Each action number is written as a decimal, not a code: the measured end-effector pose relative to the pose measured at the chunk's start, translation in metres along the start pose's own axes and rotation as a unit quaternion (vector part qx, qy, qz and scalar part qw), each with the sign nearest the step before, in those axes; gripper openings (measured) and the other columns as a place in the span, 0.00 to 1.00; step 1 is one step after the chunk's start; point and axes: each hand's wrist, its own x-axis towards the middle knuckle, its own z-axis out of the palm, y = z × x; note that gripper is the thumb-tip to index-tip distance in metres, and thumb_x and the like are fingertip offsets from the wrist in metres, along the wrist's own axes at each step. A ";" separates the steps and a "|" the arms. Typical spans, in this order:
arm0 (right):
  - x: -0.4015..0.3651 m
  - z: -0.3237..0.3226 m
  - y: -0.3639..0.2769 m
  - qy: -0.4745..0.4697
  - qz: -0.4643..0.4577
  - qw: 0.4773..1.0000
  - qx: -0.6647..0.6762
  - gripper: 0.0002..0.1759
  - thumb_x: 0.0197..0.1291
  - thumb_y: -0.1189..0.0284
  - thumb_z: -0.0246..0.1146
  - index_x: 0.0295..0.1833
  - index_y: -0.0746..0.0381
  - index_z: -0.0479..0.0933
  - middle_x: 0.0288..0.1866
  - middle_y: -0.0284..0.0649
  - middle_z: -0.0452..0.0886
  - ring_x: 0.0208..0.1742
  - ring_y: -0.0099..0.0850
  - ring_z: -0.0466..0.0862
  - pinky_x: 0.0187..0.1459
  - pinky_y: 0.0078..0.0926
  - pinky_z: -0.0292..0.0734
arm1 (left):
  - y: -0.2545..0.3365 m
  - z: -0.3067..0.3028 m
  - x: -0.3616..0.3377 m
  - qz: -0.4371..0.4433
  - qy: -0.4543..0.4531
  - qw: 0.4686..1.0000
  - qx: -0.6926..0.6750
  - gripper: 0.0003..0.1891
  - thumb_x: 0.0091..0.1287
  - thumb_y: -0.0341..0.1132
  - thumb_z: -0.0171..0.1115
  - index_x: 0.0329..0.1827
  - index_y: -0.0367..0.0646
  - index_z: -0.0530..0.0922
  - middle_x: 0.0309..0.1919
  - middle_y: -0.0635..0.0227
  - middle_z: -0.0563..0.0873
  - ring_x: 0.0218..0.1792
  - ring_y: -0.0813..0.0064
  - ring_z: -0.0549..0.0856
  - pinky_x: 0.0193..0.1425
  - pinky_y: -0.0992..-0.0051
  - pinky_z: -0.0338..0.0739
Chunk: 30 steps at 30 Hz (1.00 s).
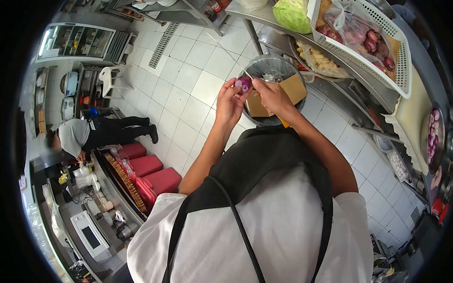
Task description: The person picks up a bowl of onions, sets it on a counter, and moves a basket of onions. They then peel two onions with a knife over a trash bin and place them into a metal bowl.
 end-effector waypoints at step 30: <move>-0.008 -0.002 0.002 -0.024 0.059 0.992 0.107 0.27 0.73 0.45 0.52 0.37 0.59 0.72 0.18 0.32 0.70 0.14 0.20 0.67 0.15 0.20 0.62 | -0.021 -0.003 0.018 -0.005 0.004 0.997 0.071 0.20 0.66 0.18 0.64 0.59 0.34 0.71 0.50 0.53 0.82 0.50 0.63 0.87 0.58 0.65 0.86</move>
